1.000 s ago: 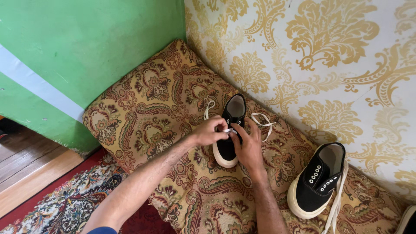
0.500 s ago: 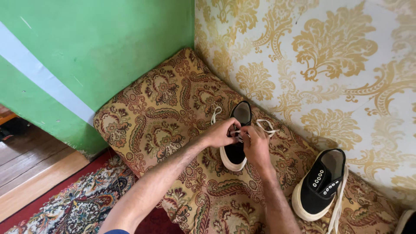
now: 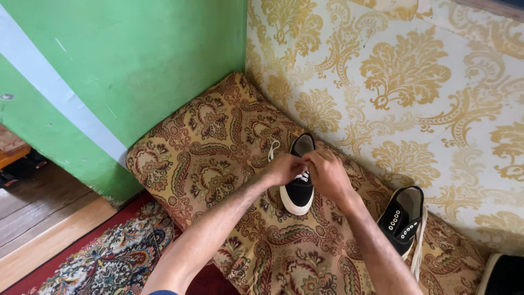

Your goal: The person removes white laces from two pairs of black canvas shoes and then re-laces each shoe, threading the laces through the eyelets and tying them. The shoes are handled one at a time on a patterned cushion.

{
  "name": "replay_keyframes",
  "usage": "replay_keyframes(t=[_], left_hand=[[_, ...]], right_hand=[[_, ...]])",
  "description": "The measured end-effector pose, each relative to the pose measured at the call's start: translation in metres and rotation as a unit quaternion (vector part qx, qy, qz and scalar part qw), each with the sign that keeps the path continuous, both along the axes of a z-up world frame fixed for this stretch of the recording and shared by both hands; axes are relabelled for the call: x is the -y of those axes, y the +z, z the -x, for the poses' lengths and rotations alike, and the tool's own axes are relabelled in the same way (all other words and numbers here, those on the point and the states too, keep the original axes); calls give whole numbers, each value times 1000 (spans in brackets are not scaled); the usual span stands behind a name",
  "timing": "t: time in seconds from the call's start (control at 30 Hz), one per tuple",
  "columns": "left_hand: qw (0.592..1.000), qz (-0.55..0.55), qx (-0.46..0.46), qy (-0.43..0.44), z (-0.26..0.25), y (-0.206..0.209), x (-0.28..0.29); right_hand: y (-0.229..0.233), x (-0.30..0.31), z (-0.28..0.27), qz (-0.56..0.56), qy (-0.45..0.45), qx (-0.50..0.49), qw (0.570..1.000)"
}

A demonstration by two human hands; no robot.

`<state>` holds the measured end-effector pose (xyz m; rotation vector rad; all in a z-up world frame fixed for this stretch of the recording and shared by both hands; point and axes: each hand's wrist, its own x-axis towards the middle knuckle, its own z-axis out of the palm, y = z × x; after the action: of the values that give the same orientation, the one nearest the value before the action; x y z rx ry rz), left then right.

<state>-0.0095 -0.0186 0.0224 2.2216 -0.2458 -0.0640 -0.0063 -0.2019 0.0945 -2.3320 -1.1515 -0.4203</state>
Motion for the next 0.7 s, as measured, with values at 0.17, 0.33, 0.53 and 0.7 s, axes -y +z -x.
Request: replay_keyframes(t=[0.17, 0.33, 0.53, 0.7], left_hand=[[992, 44, 118, -11, 11, 14, -15], [981, 93, 167, -41, 19, 20, -29], [974, 144, 168, -51, 27, 5, -47], [967, 190, 171, -5, 29, -8, -56]], right_hand=[[6, -4, -5, 40, -33, -91, 994], [-13, -7, -19, 67, -8, -98, 993], [-23, -5, -27, 74, -18, -106, 991], [-16, -11, -30, 36, -19, -107, 993]])
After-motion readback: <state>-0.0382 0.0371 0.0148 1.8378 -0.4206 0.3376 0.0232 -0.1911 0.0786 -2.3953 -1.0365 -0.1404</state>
